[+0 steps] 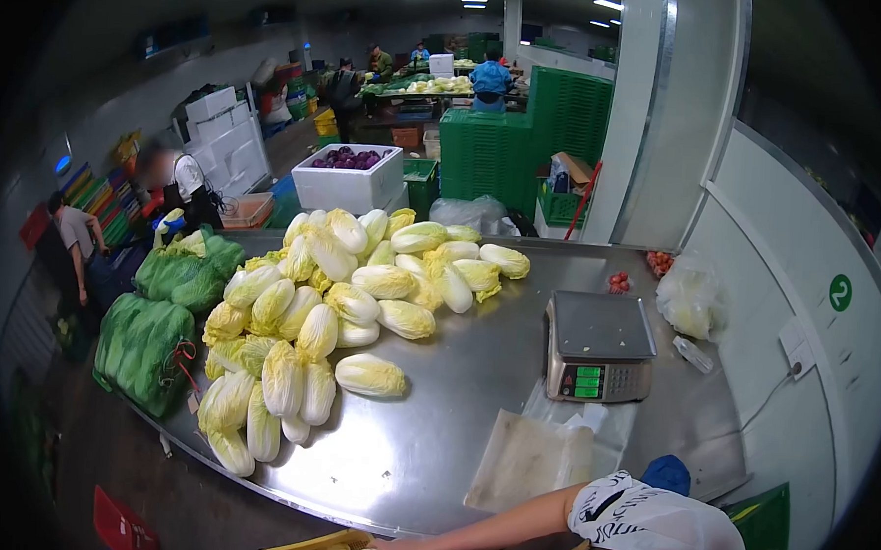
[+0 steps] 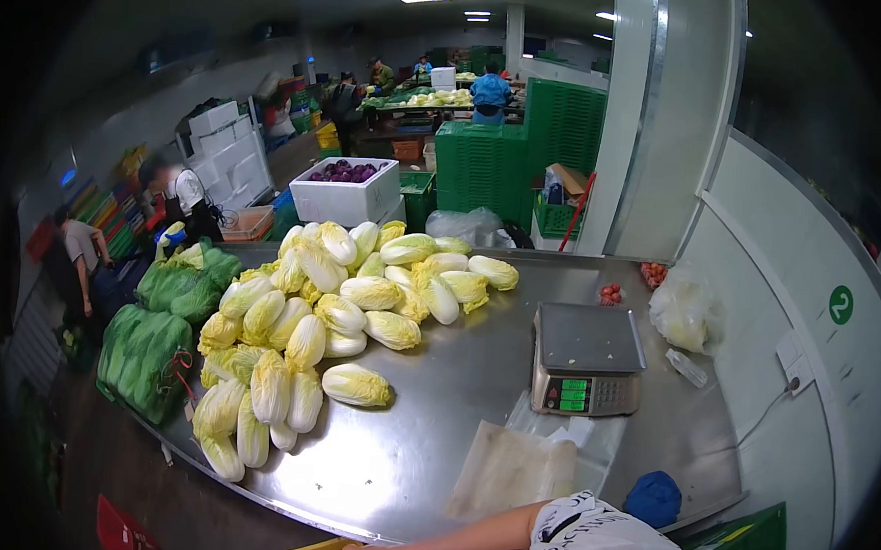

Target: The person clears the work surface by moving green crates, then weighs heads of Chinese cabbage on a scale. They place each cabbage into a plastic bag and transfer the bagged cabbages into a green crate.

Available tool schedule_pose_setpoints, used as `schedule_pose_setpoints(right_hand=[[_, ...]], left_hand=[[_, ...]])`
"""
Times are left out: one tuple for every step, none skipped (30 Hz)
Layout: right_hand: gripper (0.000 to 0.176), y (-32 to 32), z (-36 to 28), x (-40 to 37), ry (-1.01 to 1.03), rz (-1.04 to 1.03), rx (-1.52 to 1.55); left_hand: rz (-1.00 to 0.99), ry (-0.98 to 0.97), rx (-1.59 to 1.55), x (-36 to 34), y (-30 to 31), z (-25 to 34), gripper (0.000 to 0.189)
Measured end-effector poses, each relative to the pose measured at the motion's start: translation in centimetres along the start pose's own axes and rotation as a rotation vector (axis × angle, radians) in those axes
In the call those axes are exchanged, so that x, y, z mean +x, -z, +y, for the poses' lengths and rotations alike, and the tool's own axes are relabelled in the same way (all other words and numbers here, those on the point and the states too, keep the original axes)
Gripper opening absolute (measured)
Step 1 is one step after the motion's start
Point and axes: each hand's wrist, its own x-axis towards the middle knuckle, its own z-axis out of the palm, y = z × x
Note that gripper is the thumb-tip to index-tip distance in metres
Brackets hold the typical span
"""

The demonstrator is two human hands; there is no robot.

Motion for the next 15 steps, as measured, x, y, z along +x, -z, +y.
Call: schedule_pose_setpoints(right_hand=[[0.070, 1.0, -1.5, -0.3, -0.104, -0.127, -0.022], [0.069, 1.6, -3.3, -0.6, -0.166, -0.158, -0.081], [0.067, 2.1, -4.6, -0.8, -0.226, -0.189, -0.139], [0.066, 2.1, -5.1, -1.0, -0.286, -0.218, -0.198], [0.064, 2.0, -4.5, -1.1, -0.269, -0.228, -0.208], [0.063, 1.9, -3.7, -1.1, -0.252, -0.236, -0.218], [0.061, 1.7, -3.1, -1.3, -0.236, -0.244, -0.229], [0.059, 1.9, -3.6, -1.7, -0.270, -0.240, -0.236], [0.058, 2.0, -4.2, -2.2, -0.304, -0.236, -0.242], [0.056, 2.1, -4.6, -2.4, -0.337, -0.232, -0.248], [0.054, 1.7, -3.3, -2.3, -0.309, -0.212, -0.238], [0.053, 1.0, -0.6, -2.0, -0.281, -0.192, -0.228], [0.052, 0.4, 1.6, -1.9, -0.255, -0.173, -0.217], [0.051, -0.2, 2.9, -2.2, -0.283, -0.214, -0.265], [0.050, -0.4, 3.6, -2.2, -0.310, -0.254, -0.315]], left_hand=[[-0.019, -0.010, -0.007, -0.2, -0.2, 0.7, 0.091], [-0.038, -0.021, -0.013, -0.4, -0.4, 1.4, 0.091], [-0.057, -0.031, -0.018, -0.6, -0.5, 1.6, 0.090], [-0.070, -0.026, -0.036, -0.7, -0.5, 1.3, 0.090], [-0.083, -0.022, -0.053, -0.7, -0.6, 0.8, 0.089], [-0.097, -0.020, -0.070, -0.7, -0.6, 0.5, 0.089], [-0.109, -0.015, -0.082, -0.9, -0.7, 0.4, 0.089], [-0.120, -0.010, -0.095, -1.1, -0.7, 0.3, 0.090], [-0.131, -0.005, -0.107, -1.3, -0.7, 0.2, 0.090], [-0.136, 0.020, -0.165, -1.6, -0.4, -0.3, 0.092], [-0.139, 0.046, -0.223, -1.9, -0.1, -0.9, 0.093], [-0.142, 0.072, -0.280, -2.1, 0.1, -1.2, 0.094], [-0.108, 0.088, -0.208, -2.6, 0.1, -1.1, 0.092], [-0.074, 0.104, -0.134, -3.0, 0.0, -1.1, 0.091], [-0.042, 0.123, -0.061, -3.5, 0.0, -1.0, 0.089]])
